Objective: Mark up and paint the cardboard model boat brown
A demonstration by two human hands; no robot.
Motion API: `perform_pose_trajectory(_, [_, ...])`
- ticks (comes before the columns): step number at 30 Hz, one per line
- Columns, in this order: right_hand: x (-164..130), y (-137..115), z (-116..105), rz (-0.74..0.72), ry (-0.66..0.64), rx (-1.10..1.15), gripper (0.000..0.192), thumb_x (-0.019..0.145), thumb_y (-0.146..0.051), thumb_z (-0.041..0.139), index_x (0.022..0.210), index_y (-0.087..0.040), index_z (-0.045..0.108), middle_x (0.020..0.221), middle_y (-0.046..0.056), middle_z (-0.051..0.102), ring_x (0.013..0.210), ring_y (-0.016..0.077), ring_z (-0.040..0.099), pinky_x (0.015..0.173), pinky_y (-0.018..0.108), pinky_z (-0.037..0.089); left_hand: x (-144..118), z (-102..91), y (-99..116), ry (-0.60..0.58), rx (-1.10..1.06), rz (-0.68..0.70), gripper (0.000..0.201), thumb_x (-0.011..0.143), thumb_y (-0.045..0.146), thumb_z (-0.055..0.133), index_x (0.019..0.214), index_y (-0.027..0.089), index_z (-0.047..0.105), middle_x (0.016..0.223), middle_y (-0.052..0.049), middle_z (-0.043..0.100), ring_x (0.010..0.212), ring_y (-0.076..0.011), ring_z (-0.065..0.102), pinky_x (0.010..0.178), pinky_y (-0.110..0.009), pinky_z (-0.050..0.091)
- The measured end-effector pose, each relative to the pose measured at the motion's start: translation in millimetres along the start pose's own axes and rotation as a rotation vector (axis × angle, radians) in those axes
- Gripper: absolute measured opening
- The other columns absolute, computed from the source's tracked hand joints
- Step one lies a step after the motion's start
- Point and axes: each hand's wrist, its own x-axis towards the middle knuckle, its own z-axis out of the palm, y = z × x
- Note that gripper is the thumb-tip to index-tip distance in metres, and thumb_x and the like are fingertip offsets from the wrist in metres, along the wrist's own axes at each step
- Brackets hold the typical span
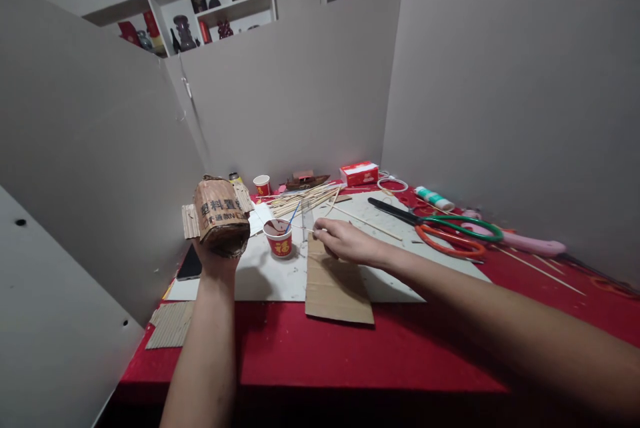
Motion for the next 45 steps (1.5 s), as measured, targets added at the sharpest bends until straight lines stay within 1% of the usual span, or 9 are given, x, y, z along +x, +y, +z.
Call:
perform_pose_trajectory(3, [-2.7,-2.0,2.6,0.022,0.007,0.227,0.017,0.094,-0.025,0.035,0.082,-0.021,0.047,0.048,-0.006,0.049,0.043,0.0119,0.045,0.050,0.023,0.036,2.1,-1.2,-1.5,0.056,-0.024,-0.020,0.062,0.073,0.062,0.057,0.120,0.023,0.064,0.107,-0.012,0.072,0.092,-0.0296,0.069,0.076,-0.043,0.057])
perform_pose_trajectory(6, [-4.1,-4.3,5.6,0.037,0.030,0.448,0.016,0.093,-0.030,0.032,0.084,-0.022,0.042,0.046,-0.008,0.044,0.039,0.0103,0.038,0.044,0.021,0.031,4.7,-3.5,-2.5,0.125,-0.036,-0.049,0.060,0.074,0.060,0.052,0.117,0.021,0.066,0.099,-0.013,0.073,0.084,-0.0295,0.069,0.069,-0.042,0.057])
perform_pose_trajectory(12, [-1.7,-21.0,0.1,0.021,0.060,0.757,0.017,0.091,-0.038,0.038,0.088,-0.022,0.042,0.047,-0.009,0.044,0.037,0.0086,0.033,0.041,0.020,0.026,9.0,-2.1,-7.7,0.154,-0.094,-0.123,0.057,0.074,0.058,0.051,0.109,0.017,0.069,0.094,-0.015,0.073,0.086,-0.0315,0.070,0.070,-0.043,0.056])
perform_pose_trajectory(16, [-3.1,-44.2,-6.0,-0.077,0.003,0.933,0.012,0.093,-0.032,0.042,0.088,-0.021,0.045,0.045,-0.009,0.047,0.036,0.0071,0.033,0.040,0.018,0.024,6.5,2.1,-12.3,0.173,-0.090,-0.186,0.052,0.075,0.055,0.054,0.105,0.015,0.069,0.095,-0.015,0.072,0.088,-0.0310,0.069,0.073,-0.043,0.056])
perform_pose_trajectory(21, [-14.2,-63.2,1.1,-0.205,-0.109,0.933,0.015,0.097,-0.028,0.040,0.085,-0.020,0.045,0.044,-0.009,0.047,0.036,0.0060,0.034,0.039,0.016,0.026,2.4,3.2,-13.5,0.088,-0.065,-0.174,0.050,0.074,0.054,0.059,0.104,0.015,0.069,0.094,-0.014,0.072,0.084,-0.0306,0.069,0.072,-0.044,0.056])
perform_pose_trajectory(30, [-15.6,-61.3,17.1,-0.247,-0.133,0.889,0.015,0.098,-0.026,0.038,0.086,-0.021,0.046,0.043,-0.010,0.048,0.035,0.0063,0.035,0.037,0.014,0.030,0.2,3.5,-15.7,0.044,-0.050,-0.135,0.049,0.078,0.059,0.053,0.100,0.019,0.070,0.091,-0.011,0.074,0.082,-0.0281,0.069,0.070,-0.042,0.057])
perform_pose_trajectory(35, [-13.9,-64.0,18.0,-0.235,-0.095,0.877,0.016,0.098,-0.024,0.036,0.086,-0.021,0.046,0.041,-0.011,0.047,0.034,0.0065,0.034,0.036,0.014,0.030,-2.3,5.4,-16.0,-0.015,-0.007,-0.119,0.047,0.077,0.060,0.057,0.099,0.020,0.070,0.095,-0.011,0.073,0.085,-0.0285,0.069,0.073,-0.043,0.056])
perform_pose_trajectory(42, [-13.3,-68.7,15.9,-0.207,0.014,0.849,0.017,0.098,-0.025,0.037,0.085,-0.020,0.047,0.042,-0.010,0.047,0.034,0.0063,0.036,0.037,0.014,0.031,-11.7,21.7,-17.7,-0.079,0.075,-0.068,0.043,0.073,0.058,0.068,0.092,0.020,0.070,0.085,-0.007,0.073,0.084,-0.0268,0.069,0.073,-0.039,0.058])
perform_pose_trajectory(45, [-14.2,-67.2,17.9,-0.227,0.000,0.853,0.017,0.098,-0.025,0.036,0.086,-0.020,0.048,0.042,-0.010,0.046,0.034,0.0068,0.035,0.037,0.015,0.031,-12.4,23.1,-18.2,-0.074,0.079,-0.020,0.040,0.072,0.055,0.069,0.092,0.020,0.070,0.085,-0.006,0.073,0.084,-0.0261,0.069,0.074,-0.039,0.057])
